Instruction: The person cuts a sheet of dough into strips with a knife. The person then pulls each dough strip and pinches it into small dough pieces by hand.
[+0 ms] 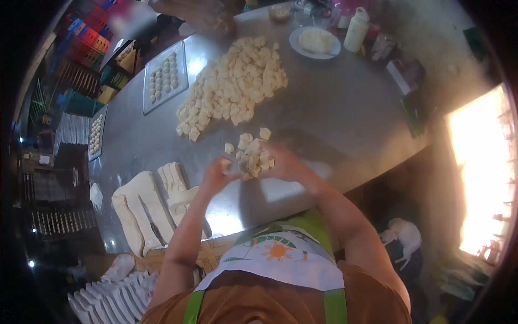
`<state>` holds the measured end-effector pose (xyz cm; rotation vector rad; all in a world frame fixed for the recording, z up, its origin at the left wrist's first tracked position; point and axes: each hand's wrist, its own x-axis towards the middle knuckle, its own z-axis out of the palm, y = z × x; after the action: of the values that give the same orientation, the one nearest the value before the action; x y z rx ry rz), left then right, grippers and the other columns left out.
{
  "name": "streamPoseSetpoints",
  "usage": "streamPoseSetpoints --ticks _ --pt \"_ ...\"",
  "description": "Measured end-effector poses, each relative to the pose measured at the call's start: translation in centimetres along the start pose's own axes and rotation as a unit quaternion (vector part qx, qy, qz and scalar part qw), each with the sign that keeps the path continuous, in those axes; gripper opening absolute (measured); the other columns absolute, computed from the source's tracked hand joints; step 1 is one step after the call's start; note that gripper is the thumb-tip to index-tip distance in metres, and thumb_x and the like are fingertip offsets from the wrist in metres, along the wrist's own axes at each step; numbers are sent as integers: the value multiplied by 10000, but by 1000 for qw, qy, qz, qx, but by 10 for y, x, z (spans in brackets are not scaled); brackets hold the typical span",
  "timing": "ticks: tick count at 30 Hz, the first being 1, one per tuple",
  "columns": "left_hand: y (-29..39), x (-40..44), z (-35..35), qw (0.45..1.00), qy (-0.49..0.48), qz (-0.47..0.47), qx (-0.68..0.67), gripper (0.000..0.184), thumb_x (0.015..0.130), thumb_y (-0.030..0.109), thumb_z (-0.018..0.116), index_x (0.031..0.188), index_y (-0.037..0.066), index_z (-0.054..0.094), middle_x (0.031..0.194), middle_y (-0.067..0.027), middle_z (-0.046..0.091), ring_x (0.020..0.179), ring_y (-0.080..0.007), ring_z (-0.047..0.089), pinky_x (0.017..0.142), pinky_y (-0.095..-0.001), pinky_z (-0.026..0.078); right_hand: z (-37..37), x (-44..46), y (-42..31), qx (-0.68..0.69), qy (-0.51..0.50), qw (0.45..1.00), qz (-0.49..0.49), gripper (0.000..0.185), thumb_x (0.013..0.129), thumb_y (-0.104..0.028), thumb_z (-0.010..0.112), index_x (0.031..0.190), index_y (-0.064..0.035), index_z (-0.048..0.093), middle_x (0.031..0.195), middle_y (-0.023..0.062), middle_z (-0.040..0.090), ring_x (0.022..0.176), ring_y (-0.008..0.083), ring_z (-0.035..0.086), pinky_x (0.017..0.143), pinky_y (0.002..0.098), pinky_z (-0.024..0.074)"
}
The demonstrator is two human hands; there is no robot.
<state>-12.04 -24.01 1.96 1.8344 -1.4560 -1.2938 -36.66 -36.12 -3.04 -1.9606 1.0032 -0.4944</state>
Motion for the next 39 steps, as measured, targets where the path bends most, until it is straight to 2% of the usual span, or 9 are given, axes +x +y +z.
streamPoseSetpoints --ticks 3,7,11,15,19,23,25,32,39 --pt "-69 18 6 965 172 -9 197 863 614 246 928 1318 38 473 1349 -248 496 1240 -404 528 962 -408 501 -4 6 9 95 -18 995 -6 844 645 -331 883 1379 -129 518 1298 202 568 1058 358 639 898 416 536" --pt "-68 73 38 965 144 60 209 1090 561 261 951 1415 46 307 1479 -271 279 1346 -451 371 1052 -453 446 20 49 20 -161 -22 985 -63 856 602 -301 879 1366 -139 528 1314 191 552 1102 378 613 925 443 520" --pt "-59 111 -22 975 79 168 125 947 627 194 919 1379 47 362 1438 -209 390 1323 -349 441 1057 -457 435 30 142 -24 -178 -244 949 -89 772 694 -255 805 1392 -122 503 1378 237 508 1212 394 560 976 447 494" --pt "-54 98 -120 961 128 239 -53 1012 643 133 899 1454 -3 310 1430 -226 431 1293 -327 497 1054 -400 438 38 185 -60 -104 109 946 -288 666 716 -90 738 1344 -63 517 1277 189 543 1130 393 590 960 432 491" --pt "-51 50 -173 967 189 129 -112 887 805 -30 710 1544 49 225 1406 -193 491 1154 -251 588 942 -351 499 46 175 -135 -20 275 936 -217 565 772 -44 717 1307 -15 538 1191 168 562 1064 340 619 940 403 500" --pt "-37 8 -125 949 192 163 -190 643 899 -72 585 1492 70 378 1323 -121 575 935 -164 648 775 -299 534 113 116 -153 74 -62 973 -208 441 846 -126 753 1247 -31 595 1074 116 563 875 211 604 780 315 515" --pt "-47 -1 -117 918 254 242 -184 546 924 -58 561 1448 58 463 1239 -111 638 862 -141 652 716 -282 535 122 99 -168 71 -65 978 -182 422 848 -131 757 1232 -43 605 1044 107 570 861 203 599 735 310 509" --pt "-84 -23 -119 981 72 129 -124 113 938 45 593 990 -5 681 806 -89 711 684 -135 647 621 -323 538 138 88 -180 80 20 978 -192 306 853 -164 764 1102 -52 626 916 95 594 783 217 604 644 331 496" --pt "-66 -46 -104 982 55 73 -164 161 967 134 589 934 -3 666 686 -40 643 655 -112 605 613 -313 497 153 71 -173 34 44 969 -241 217 866 -191 739 963 -46 611 866 102 606 715 287 613 642 388 499"
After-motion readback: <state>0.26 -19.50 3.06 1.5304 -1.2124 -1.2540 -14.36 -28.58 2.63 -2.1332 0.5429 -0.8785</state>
